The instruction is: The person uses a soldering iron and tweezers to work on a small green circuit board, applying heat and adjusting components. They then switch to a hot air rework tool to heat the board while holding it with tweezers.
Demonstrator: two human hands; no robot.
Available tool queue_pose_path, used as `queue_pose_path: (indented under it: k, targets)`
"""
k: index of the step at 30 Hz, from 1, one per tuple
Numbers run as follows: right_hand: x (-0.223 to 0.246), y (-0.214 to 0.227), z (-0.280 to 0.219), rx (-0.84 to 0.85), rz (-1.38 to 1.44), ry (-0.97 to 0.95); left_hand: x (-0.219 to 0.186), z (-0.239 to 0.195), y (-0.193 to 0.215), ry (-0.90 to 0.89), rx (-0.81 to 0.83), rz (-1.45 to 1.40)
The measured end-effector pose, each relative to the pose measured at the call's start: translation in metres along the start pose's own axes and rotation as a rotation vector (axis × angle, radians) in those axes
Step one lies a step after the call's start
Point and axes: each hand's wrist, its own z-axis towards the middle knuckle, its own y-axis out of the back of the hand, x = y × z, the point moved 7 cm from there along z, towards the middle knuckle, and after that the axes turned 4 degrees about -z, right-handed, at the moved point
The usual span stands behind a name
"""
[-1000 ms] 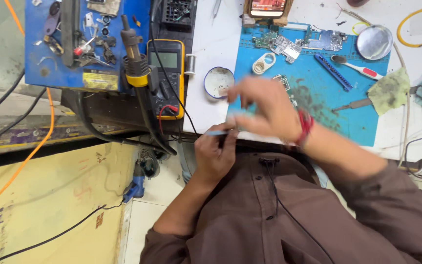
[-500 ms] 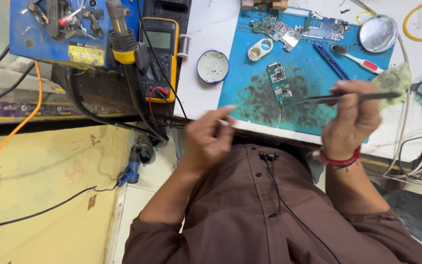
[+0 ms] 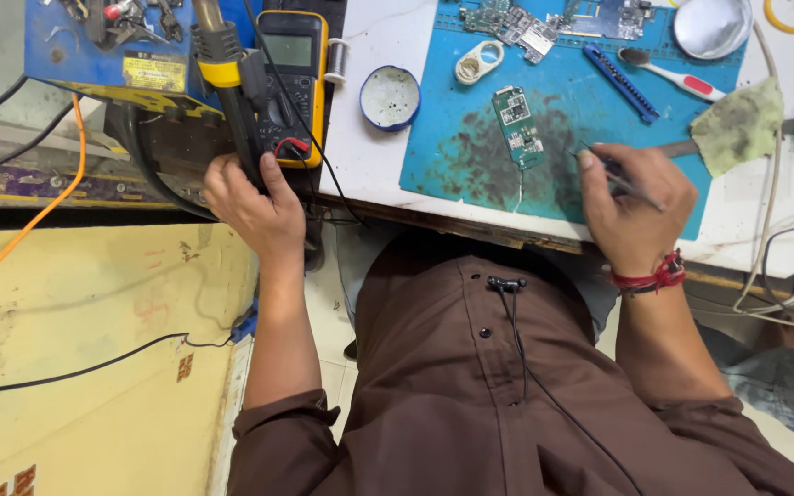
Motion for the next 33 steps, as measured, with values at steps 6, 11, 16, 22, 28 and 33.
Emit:
queue_pose_path:
  k: [6,11,16,22,28,33]
  targets:
    - [-0.002,-0.003,-0.016,0.085,0.242,-0.07,-0.005,0.015,0.008,-0.012,-0.113,-0.097]
    - [0.022,-0.001,-0.035,-0.009,0.333,0.181,-0.024,0.032,0.025,0.101,-0.116,-0.435]
    - [0.053,-0.003,-0.043,-0.152,0.308,0.462,-0.09,0.014,0.051,-0.053,0.062,-0.429]
    - [0.093,-0.029,-0.031,-0.04,0.204,0.661,-0.172,-0.024,0.034,-0.236,0.54,-0.36]
    - [0.096,-0.029,0.0,-0.027,0.159,0.552,-0.198,-0.041,0.054,-0.49,0.364,-0.569]
    - [0.092,-0.019,0.026,-0.111,0.196,0.475,-0.2,-0.08,0.029,-0.472,0.52,-0.868]
